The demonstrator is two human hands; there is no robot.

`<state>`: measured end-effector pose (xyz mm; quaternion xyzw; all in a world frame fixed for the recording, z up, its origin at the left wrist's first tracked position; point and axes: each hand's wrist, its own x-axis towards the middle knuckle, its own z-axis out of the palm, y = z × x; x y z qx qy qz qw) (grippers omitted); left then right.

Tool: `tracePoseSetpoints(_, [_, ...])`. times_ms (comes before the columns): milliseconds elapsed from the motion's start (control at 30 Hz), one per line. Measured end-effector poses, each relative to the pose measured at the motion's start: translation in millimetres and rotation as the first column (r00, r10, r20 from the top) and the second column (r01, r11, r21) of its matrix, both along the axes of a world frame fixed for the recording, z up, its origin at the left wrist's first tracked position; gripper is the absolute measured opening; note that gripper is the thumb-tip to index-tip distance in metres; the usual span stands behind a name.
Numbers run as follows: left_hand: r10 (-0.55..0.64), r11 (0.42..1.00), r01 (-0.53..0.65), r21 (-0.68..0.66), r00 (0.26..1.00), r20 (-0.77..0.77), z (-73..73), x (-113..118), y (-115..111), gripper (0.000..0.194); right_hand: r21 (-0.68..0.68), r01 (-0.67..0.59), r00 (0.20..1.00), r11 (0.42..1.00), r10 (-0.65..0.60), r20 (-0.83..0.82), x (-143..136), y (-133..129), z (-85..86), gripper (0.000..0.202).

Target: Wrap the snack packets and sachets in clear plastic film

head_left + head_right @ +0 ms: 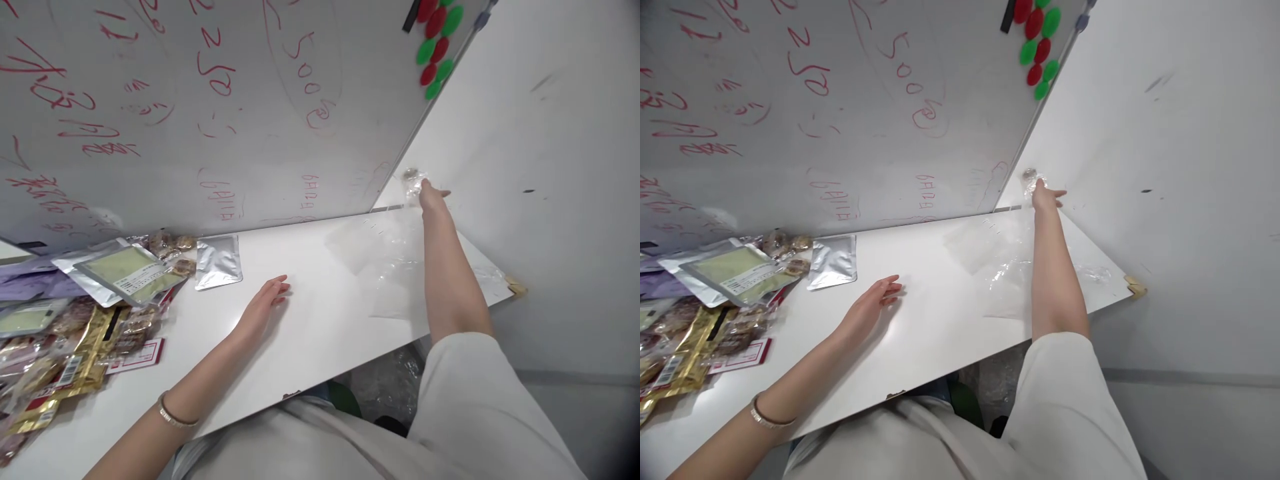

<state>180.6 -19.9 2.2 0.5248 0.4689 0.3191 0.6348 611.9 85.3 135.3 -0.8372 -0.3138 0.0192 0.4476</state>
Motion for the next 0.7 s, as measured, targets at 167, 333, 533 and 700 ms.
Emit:
tracePoseSetpoints(167, [0.026,0.999,-0.026,-0.034,1.0,-0.01,8.0,-10,-2,0.042,-0.521,-0.186,0.922,0.833,0.332,0.201,-70,-11,-50.2,0.084])
tracePoseSetpoints(333, [0.065,0.996,-0.061,-0.063,0.996,0.053,22.0,-21,-6,0.028,-0.622,-0.324,0.691,0.713,0.627,0.359,-155,-43,-121.7,0.058])
tracePoseSetpoints(533, [0.208,0.977,-0.21,0.025,0.977,0.056,29.4,-48,-12,0.024,-0.54,-0.606,0.352,0.584,0.805,0.477,-218,-64,-122.3,0.036])
tracePoseSetpoints(700, [0.356,0.907,-0.373,0.197,0.927,0.114,21.5,-79,-8,0.048,-0.326,-0.943,-0.194,0.071,0.679,0.708,-264,-101,-107.9,0.029])
